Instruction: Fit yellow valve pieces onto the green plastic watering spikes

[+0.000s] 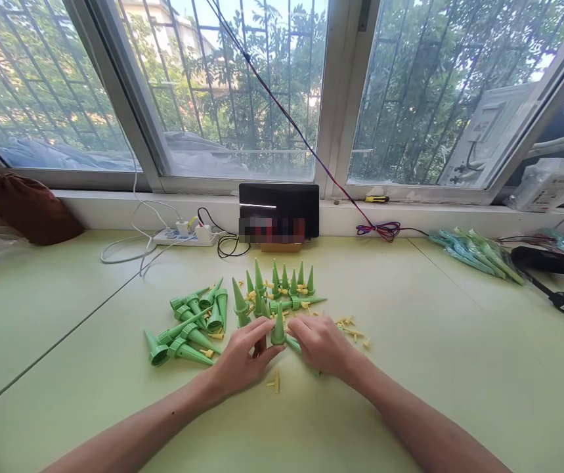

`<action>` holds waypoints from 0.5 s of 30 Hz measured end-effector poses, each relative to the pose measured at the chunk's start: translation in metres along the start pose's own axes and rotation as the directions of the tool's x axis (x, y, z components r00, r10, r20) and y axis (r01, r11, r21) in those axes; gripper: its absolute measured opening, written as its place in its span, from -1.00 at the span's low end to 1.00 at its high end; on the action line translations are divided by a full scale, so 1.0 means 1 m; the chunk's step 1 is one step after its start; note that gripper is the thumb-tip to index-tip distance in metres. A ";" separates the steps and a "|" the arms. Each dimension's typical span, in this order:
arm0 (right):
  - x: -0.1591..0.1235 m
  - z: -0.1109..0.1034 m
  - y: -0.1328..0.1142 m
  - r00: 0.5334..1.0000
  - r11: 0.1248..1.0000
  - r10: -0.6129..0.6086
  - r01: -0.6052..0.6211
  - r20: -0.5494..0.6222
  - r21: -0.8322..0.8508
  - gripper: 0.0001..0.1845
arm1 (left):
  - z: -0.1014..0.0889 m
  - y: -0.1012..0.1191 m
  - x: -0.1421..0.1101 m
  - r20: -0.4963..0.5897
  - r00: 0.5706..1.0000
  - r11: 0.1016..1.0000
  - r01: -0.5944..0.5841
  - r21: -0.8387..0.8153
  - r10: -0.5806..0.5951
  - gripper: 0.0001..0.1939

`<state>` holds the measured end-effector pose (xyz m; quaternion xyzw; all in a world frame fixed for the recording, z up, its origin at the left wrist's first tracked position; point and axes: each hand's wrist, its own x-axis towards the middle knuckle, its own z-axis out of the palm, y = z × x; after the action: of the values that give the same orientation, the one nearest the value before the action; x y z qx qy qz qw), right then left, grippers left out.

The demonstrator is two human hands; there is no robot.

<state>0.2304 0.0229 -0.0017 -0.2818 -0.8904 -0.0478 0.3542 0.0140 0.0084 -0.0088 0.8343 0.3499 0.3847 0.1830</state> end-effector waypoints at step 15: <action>0.003 -0.002 -0.005 0.999 0.999 -0.015 0.017 -0.030 0.042 -0.69 | -0.001 -0.004 -0.001 -0.040 0.997 0.998 -0.065 0.020 0.066 -0.63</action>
<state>0.2275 0.0198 0.0025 -0.2664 -0.8881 -0.0359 0.3727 0.0110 0.0106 -0.0113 0.8390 0.3298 0.4039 0.1552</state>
